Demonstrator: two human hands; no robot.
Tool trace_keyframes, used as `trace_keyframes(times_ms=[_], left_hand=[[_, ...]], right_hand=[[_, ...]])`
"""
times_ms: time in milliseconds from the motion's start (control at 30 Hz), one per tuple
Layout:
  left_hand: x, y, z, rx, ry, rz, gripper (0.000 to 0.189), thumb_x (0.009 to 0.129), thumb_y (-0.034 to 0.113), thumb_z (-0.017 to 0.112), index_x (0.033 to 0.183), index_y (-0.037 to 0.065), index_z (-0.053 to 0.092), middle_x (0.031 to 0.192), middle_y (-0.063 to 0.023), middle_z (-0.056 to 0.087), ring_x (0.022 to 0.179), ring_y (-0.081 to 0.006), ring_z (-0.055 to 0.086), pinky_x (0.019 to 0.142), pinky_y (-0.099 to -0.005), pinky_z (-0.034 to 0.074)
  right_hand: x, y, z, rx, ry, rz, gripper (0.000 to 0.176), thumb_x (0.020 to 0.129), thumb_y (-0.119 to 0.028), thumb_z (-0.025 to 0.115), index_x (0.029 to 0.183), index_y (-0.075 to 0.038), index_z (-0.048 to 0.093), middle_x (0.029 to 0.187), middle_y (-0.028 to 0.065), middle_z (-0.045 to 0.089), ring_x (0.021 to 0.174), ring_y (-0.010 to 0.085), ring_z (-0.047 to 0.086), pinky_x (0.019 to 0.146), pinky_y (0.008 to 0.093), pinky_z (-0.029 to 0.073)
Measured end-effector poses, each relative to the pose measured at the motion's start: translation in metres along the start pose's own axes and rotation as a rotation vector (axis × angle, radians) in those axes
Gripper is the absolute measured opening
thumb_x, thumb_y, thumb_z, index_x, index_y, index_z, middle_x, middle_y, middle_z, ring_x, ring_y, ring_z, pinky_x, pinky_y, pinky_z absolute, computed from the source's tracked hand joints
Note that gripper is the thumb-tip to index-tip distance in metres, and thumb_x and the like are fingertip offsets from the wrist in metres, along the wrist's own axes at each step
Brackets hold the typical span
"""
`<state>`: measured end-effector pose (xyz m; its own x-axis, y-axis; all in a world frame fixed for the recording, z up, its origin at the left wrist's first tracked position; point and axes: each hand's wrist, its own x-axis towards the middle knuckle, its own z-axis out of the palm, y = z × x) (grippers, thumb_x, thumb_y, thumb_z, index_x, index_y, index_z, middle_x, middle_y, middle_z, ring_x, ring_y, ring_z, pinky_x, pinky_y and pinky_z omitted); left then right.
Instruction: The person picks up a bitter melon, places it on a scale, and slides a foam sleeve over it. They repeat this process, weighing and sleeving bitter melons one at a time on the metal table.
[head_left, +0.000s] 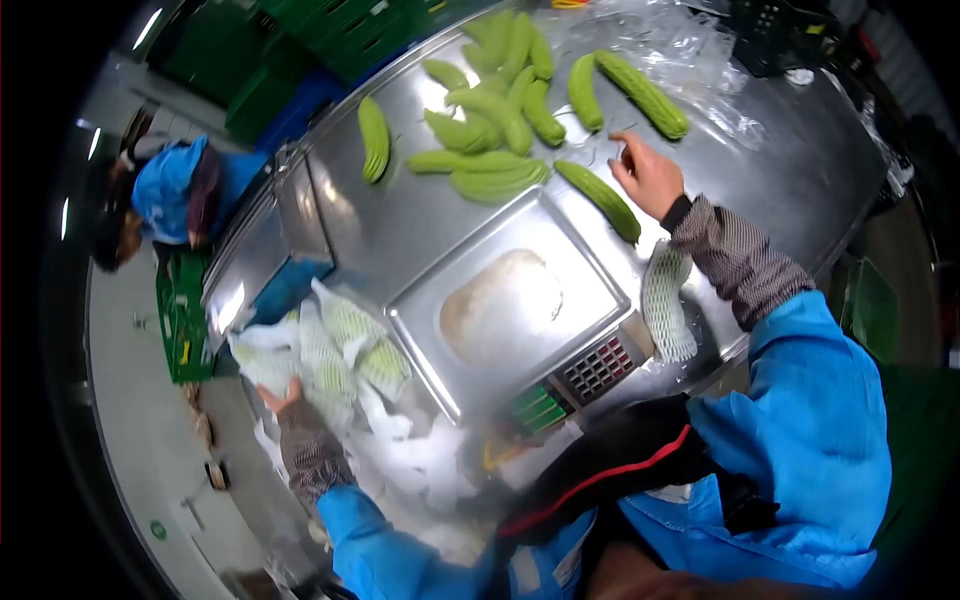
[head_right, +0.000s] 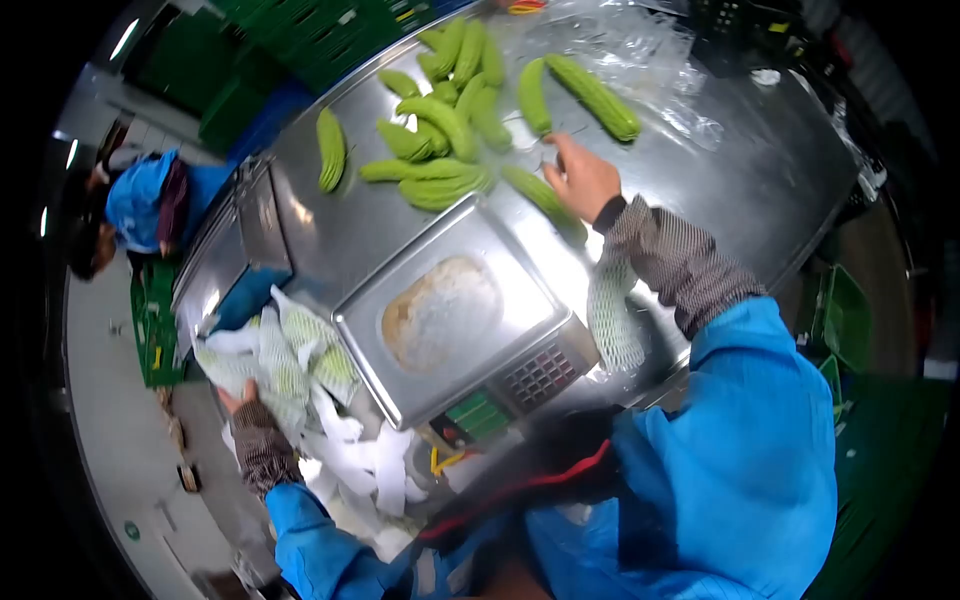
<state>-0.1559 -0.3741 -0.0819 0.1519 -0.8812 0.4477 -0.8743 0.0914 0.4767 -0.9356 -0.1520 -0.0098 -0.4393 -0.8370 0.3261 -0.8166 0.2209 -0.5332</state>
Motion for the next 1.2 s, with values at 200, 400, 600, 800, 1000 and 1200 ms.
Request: trace_keyframes(times_ms=[200,400,600,800,1000,1200], left_hand=[[-0.009,0.005,0.002,0.259,-0.121,-0.343,0.074,0.075,0.016,0.071,0.138,-0.004,0.036,0.135,-0.0233,0.045,0.122,-0.0345,0.046,0.104,-0.0396,0.037],[-0.035,0.11,-0.018,0.376,-0.194,-0.491,0.069,0.078,0.014,0.068,0.138,-0.003,0.037,0.136,-0.0215,0.045,0.123,-0.0331,0.045,0.104,-0.0393,0.036],[-0.086,0.253,-0.025,-0.087,-0.02,-0.011,0.051,0.089,0.011,0.059,0.137,0.005,0.043,0.128,-0.0155,0.052,0.116,-0.0259,0.051,0.098,-0.0388,0.04],[-0.141,0.372,-0.005,-0.716,-0.477,-0.213,0.029,0.094,0.009,0.051,0.122,0.0,0.054,0.106,-0.011,0.062,0.097,-0.0184,0.06,0.089,-0.0292,0.046],[-0.195,0.444,0.055,-1.344,-1.039,-0.367,0.067,0.095,0.049,0.048,0.143,0.006,0.03,0.129,-0.0208,0.05,0.118,-0.0297,0.05,0.099,-0.0416,0.043],[-0.235,0.493,0.066,-1.859,-1.05,-0.654,0.056,0.095,0.037,0.053,0.14,0.008,0.035,0.135,-0.013,0.046,0.123,-0.0297,0.046,0.103,-0.0457,0.038]], right_hand=[[0.088,0.134,0.003,-0.543,-0.162,0.344,0.059,0.081,-0.04,0.069,0.119,-0.002,0.047,0.107,0.022,0.059,0.098,0.0353,0.061,0.084,0.043,0.051],[0.105,0.184,0.025,-0.603,-0.215,0.44,0.067,0.077,-0.048,0.071,0.118,-0.001,0.047,0.103,0.0231,0.059,0.1,0.0372,0.06,0.086,0.0445,0.05],[0.09,0.2,0.049,0.073,-0.113,0.557,0.071,0.073,-0.056,0.062,0.102,0.009,0.059,0.094,0.0228,0.066,0.087,0.0316,0.065,0.078,0.0379,0.05],[-0.019,0.085,0.005,1.311,-0.335,0.765,0.05,0.087,-0.047,0.056,0.118,-0.007,0.055,0.093,0.0081,0.059,0.072,0.0169,0.058,0.055,0.0313,0.047],[-0.101,-0.037,-0.027,1.984,-0.722,0.871,0.076,0.087,-0.06,0.035,0.13,0.002,0.042,0.088,0.017,0.053,0.056,0.0142,0.042,0.048,0.025,0.036],[-0.15,-0.074,-0.017,1.737,-0.971,0.597,0.071,0.087,-0.053,0.043,0.132,0.002,0.042,0.099,0.0163,0.057,0.074,0.0187,0.056,0.066,0.0306,0.047]])
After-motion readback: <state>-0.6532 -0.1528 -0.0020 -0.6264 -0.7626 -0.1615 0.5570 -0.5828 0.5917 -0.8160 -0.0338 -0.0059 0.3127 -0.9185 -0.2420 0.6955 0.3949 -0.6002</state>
